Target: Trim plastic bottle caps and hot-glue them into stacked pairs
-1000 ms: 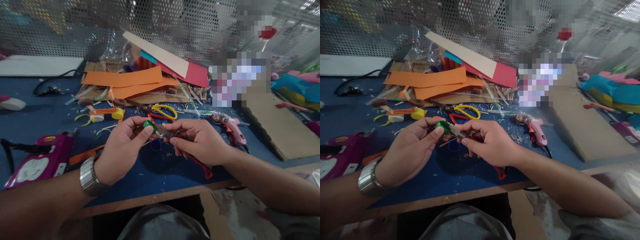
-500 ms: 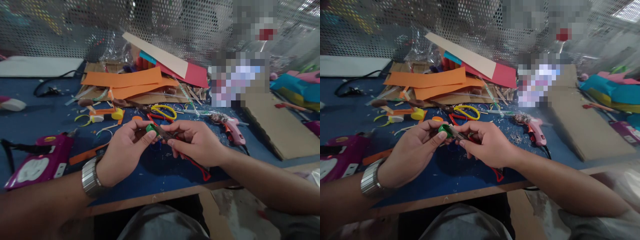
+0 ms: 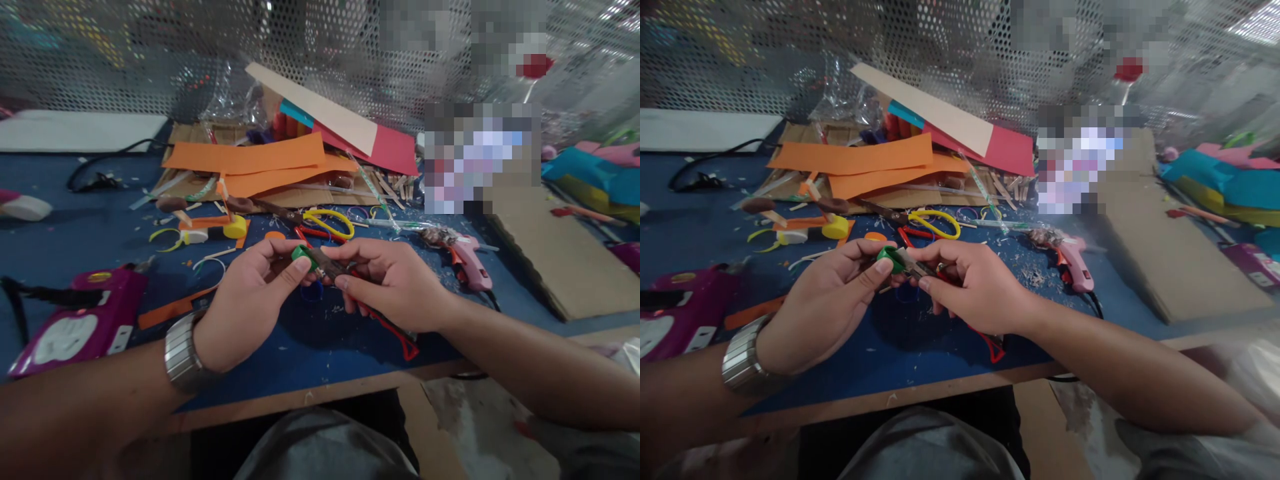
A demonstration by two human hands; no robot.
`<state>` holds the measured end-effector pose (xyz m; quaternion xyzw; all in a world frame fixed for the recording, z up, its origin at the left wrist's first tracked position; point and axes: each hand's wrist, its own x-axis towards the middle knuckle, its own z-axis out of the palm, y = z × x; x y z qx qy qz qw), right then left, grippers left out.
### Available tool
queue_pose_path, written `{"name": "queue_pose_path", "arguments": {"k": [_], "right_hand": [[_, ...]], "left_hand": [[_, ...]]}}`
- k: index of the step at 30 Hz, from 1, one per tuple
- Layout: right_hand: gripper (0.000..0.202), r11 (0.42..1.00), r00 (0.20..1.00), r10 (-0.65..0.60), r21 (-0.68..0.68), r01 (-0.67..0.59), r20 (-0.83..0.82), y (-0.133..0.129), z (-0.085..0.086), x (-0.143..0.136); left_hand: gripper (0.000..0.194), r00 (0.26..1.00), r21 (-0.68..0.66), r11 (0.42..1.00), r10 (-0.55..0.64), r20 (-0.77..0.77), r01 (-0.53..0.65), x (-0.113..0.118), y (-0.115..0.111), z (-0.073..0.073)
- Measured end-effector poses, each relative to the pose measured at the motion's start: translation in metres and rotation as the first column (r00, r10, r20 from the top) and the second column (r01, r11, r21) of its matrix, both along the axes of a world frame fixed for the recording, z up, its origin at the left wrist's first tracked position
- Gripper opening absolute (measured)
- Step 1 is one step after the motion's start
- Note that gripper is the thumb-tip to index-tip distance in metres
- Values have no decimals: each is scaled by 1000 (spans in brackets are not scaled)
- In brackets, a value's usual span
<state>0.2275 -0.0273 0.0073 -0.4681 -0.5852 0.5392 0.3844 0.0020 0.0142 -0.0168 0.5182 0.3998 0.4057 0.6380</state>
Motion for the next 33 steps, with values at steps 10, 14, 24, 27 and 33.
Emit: {"name": "queue_pose_path", "arguments": {"k": [10,14,24,27,33], "right_hand": [[37,1000,1000,-18,-13,18,22,-1,6,2],[37,1000,999,-9,2,9,32,-1,7,2],[39,999,999,-33,-20,34,24,-3,5,-1],[38,999,999,-38,-19,38,20,-3,5,-1],[41,999,999,-30,-13,31,11,-3,2,-3]], "left_hand": [[42,995,-93,993,80,50,-75,2,2,7],[41,994,-86,992,94,56,-89,2,2,6],[36,997,-85,995,56,59,-50,3,1,6],[31,999,-44,999,26,41,-24,1,1,3],[26,1000,19,1000,-12,3,12,-1,0,-2]]}}
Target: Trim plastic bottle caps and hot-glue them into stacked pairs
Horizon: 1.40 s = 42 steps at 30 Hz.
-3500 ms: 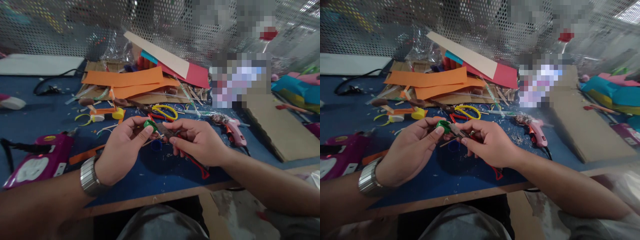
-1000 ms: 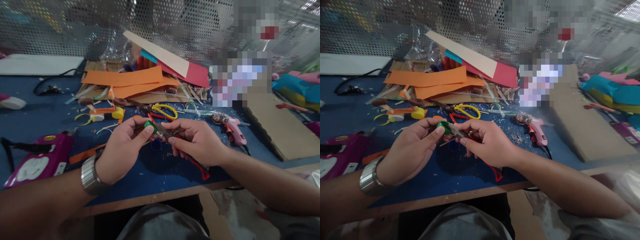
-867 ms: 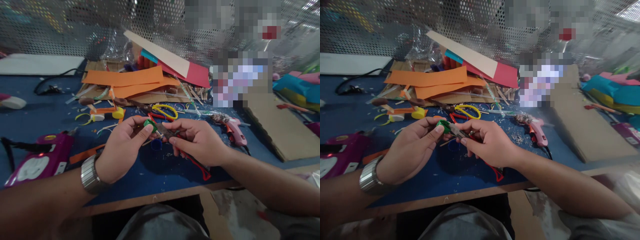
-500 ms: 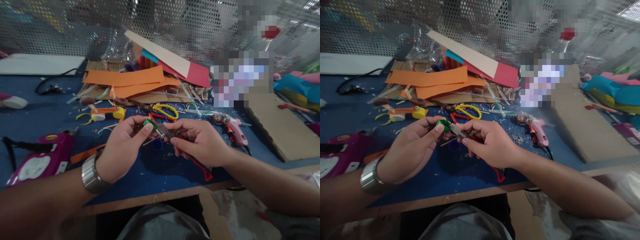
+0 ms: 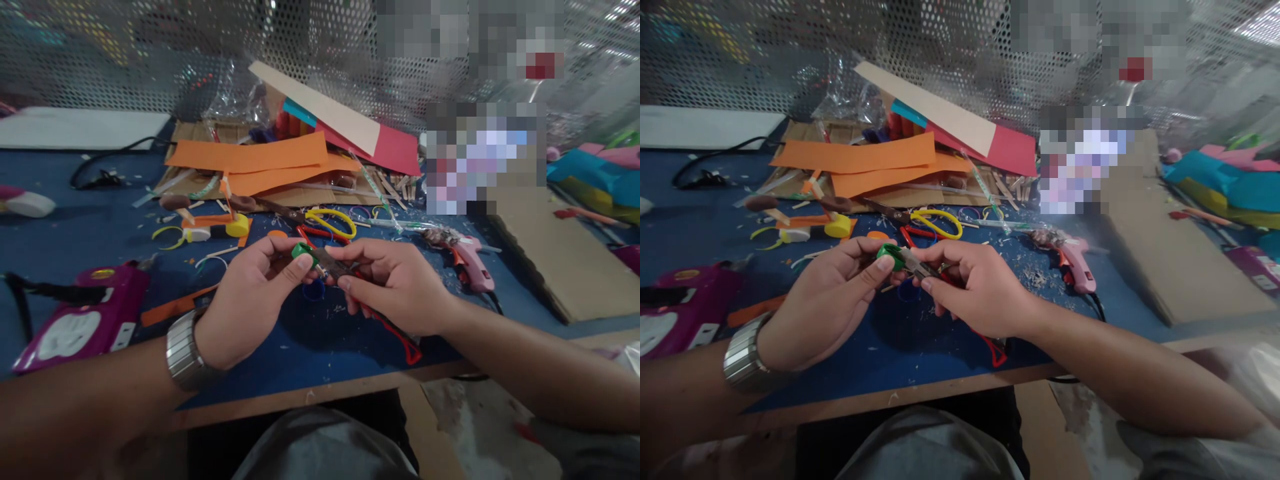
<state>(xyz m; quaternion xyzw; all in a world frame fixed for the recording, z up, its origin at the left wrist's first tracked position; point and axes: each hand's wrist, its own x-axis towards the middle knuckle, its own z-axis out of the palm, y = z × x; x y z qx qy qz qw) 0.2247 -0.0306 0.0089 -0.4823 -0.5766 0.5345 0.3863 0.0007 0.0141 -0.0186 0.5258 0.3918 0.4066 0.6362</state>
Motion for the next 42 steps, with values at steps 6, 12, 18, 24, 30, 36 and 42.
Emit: {"name": "queue_pose_path", "arguments": {"k": [6,12,18,24,30,36,42], "right_hand": [[45,1000,1000,6,18,-6,-19,0,-2,-1],[46,1000,1000,23,12,-23,-19,2,1,-1],[41,1000,1000,22,19,-22,-17,2,0,1],[39,999,999,30,31,-29,-26,2,0,2],[35,997,986,31,-57,-41,-163,5,-1,3],[32,991,970,13,-123,-44,-243,7,-1,4],[31,988,962,28,-139,-68,-273,7,-1,1]], "left_hand": [[25,999,15,999,-46,2,46,0,-1,-1],[30,999,-21,1000,-3,43,4,2,-1,1],[42,994,-105,992,75,81,-66,4,0,6],[48,993,-115,989,104,62,-96,4,0,6],[45,994,-111,991,87,66,-79,4,0,6],[37,995,-57,998,33,94,-28,2,1,1],[32,994,-30,999,-23,104,27,2,-2,-3]]}}
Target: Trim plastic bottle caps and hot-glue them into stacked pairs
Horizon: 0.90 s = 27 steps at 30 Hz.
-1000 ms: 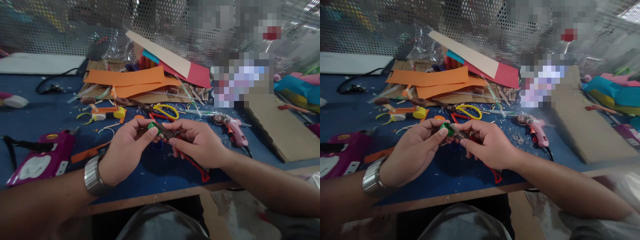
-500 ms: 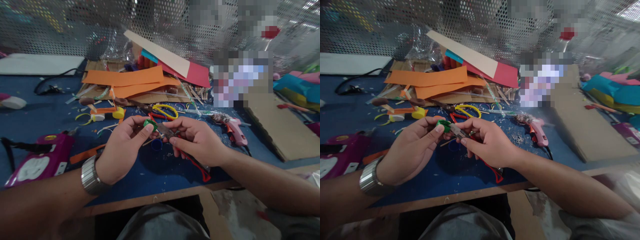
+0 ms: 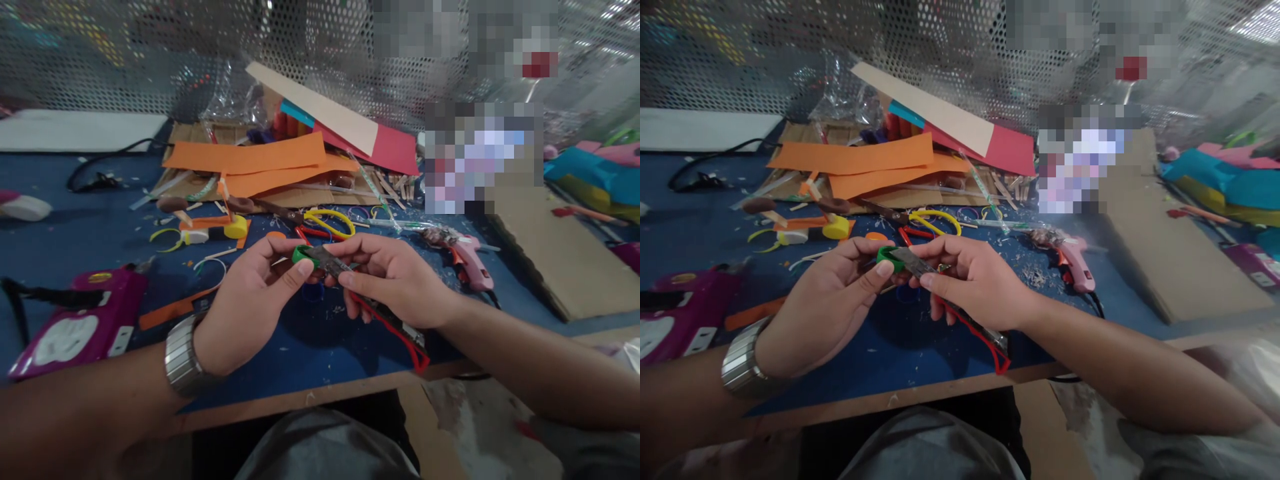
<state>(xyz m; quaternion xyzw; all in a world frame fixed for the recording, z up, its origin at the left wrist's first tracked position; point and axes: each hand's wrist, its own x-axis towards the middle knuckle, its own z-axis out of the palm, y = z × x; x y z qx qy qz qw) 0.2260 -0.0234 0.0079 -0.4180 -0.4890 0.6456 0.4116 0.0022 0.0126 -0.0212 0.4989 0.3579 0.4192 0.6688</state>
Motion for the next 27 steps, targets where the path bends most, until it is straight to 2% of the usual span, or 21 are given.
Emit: {"name": "queue_pose_path", "arguments": {"k": [8,16,27], "right_hand": [[32,999,999,6,-31,-7,-37,0,-2,0],[34,998,999,-8,-59,6,-32,-2,-1,-1],[38,995,997,36,-87,-42,-71,0,0,1]], "left_hand": [[31,999,15,1000,-26,-35,26,0,0,2],[31,993,71,997,14,-115,-6,-1,0,3],[27,992,92,996,28,-121,-17,-1,-1,7]]}}
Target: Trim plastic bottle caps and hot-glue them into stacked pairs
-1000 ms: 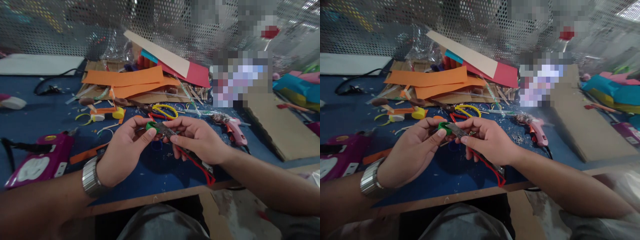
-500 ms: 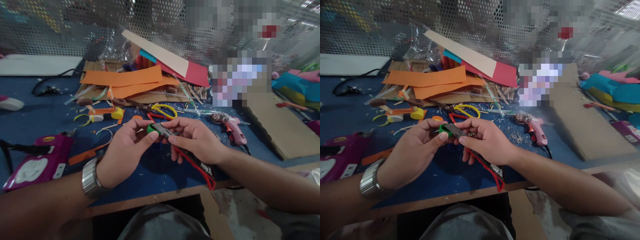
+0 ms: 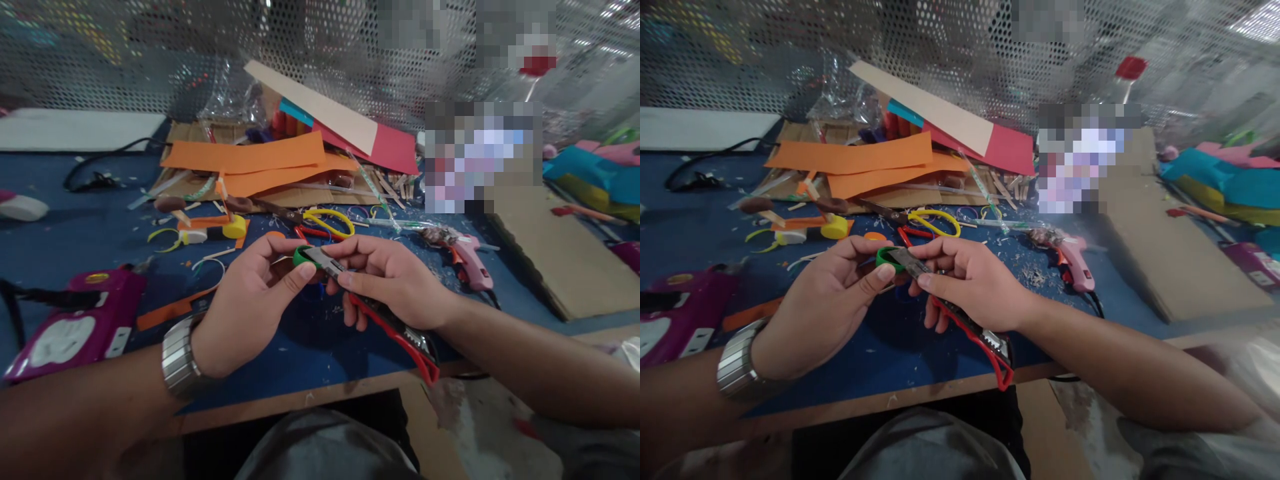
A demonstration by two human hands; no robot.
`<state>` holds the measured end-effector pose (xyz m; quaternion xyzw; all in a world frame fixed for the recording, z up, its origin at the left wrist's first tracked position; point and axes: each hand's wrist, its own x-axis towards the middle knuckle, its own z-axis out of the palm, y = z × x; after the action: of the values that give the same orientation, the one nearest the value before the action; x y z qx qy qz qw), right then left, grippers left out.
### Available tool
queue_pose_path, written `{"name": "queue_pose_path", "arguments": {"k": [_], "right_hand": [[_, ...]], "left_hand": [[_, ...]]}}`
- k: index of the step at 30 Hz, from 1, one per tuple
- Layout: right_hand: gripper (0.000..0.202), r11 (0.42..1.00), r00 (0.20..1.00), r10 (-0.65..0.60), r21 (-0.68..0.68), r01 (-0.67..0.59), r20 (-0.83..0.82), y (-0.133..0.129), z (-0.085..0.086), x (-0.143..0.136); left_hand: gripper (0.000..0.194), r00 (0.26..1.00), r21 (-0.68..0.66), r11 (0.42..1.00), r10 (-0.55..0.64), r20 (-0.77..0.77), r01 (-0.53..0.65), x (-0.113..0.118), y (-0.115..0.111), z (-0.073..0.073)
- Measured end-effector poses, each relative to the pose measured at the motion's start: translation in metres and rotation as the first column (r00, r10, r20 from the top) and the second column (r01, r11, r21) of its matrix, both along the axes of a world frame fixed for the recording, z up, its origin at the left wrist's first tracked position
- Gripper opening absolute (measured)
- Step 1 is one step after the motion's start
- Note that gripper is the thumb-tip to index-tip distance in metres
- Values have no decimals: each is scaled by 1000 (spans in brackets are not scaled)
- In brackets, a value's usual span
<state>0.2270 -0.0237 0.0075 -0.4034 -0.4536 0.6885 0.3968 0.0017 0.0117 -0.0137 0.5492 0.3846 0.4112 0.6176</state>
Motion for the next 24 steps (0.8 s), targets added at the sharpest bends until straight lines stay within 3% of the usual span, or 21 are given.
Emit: {"name": "queue_pose_path", "arguments": {"k": [13,24], "right_hand": [[39,1000,999,3,-11,-4,-36,1,1,1],[37,1000,999,3,-2,-3,-53,1,-1,-2]], "left_hand": [[39,999,-24,998,52,8,-52,-3,3,-5],[24,1000,23,1000,-13,-18,13,0,-1,2]]}}
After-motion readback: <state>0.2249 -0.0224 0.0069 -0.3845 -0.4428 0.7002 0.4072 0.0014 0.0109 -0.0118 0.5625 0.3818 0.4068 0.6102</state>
